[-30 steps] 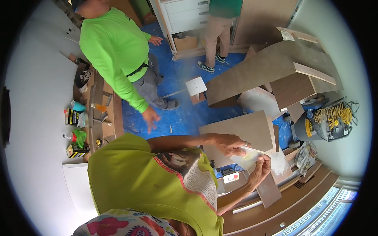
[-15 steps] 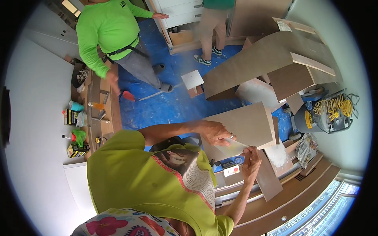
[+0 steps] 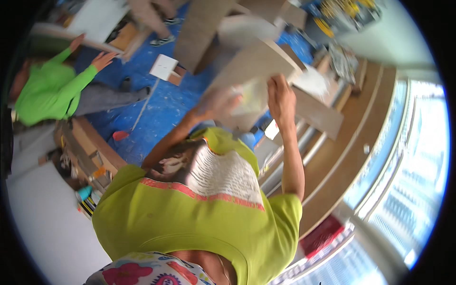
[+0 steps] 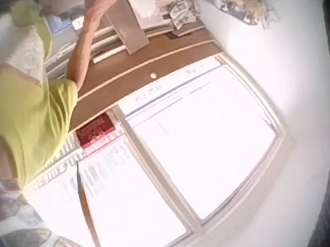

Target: The person sits on the floor in a room under renovation, handling a small translucent sheet and a wooden panel. They apply adhesive to the panel and prepare to attach the sheet.

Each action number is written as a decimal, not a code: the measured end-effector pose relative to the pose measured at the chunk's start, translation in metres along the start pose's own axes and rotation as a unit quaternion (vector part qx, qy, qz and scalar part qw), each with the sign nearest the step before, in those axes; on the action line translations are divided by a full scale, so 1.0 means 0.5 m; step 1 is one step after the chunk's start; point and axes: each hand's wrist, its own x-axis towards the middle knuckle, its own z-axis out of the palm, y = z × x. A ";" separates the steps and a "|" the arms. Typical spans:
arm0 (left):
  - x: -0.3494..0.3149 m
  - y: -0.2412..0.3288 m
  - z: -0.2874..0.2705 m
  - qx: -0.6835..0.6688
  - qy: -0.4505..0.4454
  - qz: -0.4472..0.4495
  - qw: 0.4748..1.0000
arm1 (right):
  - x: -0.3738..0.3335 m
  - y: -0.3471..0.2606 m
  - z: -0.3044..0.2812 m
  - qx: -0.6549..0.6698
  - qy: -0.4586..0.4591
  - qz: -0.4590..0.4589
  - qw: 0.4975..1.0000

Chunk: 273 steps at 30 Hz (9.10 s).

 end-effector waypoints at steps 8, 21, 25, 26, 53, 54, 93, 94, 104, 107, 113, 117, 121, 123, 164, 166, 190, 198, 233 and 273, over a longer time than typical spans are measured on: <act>0.061 -0.003 -0.021 -0.267 -0.152 -0.180 0.934 | -0.008 0.013 0.029 0.334 0.087 0.090 0.934; 0.131 0.035 0.079 -0.276 -0.388 -0.099 0.874 | -0.134 0.042 -0.055 0.092 0.219 0.074 0.969; 0.175 0.069 0.129 -0.265 -0.436 -0.066 0.857 | -0.169 0.059 -0.101 0.066 0.253 0.110 0.959; 0.185 0.075 0.130 -0.261 -0.458 -0.050 0.848 | -0.176 0.054 -0.105 0.059 0.262 0.118 0.956; 0.330 0.122 0.131 -0.143 -0.577 -0.052 0.803 | -0.186 0.061 -0.283 -0.156 0.065 -0.089 0.982; 0.331 0.122 0.129 -0.142 -0.588 -0.048 0.795 | -0.183 0.065 -0.279 -0.155 0.051 -0.119 0.979; 0.264 0.127 0.277 -0.211 -0.185 -0.076 0.957 | -0.165 0.208 -0.191 0.461 0.222 0.102 0.853; 0.267 0.114 0.275 -0.183 -0.186 -0.061 0.963 | -0.163 0.208 -0.182 0.471 0.228 0.125 0.843; 0.355 0.165 0.301 -0.090 -0.183 -0.023 0.979 | -0.185 0.214 -0.235 0.308 0.197 0.177 0.914; 0.355 0.147 0.297 -0.108 -0.224 -0.024 0.968 | -0.196 0.204 -0.237 0.207 0.197 0.186 0.940; 0.353 0.106 0.298 -0.046 -0.404 -0.002 0.914 | -0.261 0.191 -0.251 0.124 0.130 0.143 0.973; 0.349 0.108 0.322 -0.027 -0.466 0.006 0.884 | -0.293 0.199 -0.231 0.092 0.141 0.150 0.974; 0.354 0.095 0.360 -0.103 -0.481 -0.054 0.869 | -0.310 0.196 -0.233 0.095 0.173 0.165 0.966; 0.355 0.100 0.368 -0.165 -0.466 -0.078 0.865 | -0.314 0.199 -0.233 0.123 0.204 0.168 0.957; 0.337 0.004 0.420 0.189 -0.212 0.174 0.943 | -0.173 0.269 -0.110 -0.058 0.234 0.231 0.943; 0.348 0.030 0.430 0.109 -0.220 0.177 0.953 | -0.169 0.266 -0.122 -0.059 0.265 0.253 0.929; 0.418 0.268 0.610 -0.115 -0.367 0.143 0.912 | -0.336 0.293 -0.298 0.326 0.518 0.223 0.759; 0.408 0.268 0.579 -0.101 -0.358 0.119 0.920 | -0.355 0.284 -0.339 0.026 0.384 0.215 0.898; 0.381 0.250 0.470 0.030 -0.245 0.221 0.944 | -0.283 0.281 -0.283 0.310 0.330 0.221 0.864; 0.310 0.275 0.545 0.178 -0.433 0.297 0.832 | -0.365 0.301 -0.234 -0.198 0.368 0.195 0.887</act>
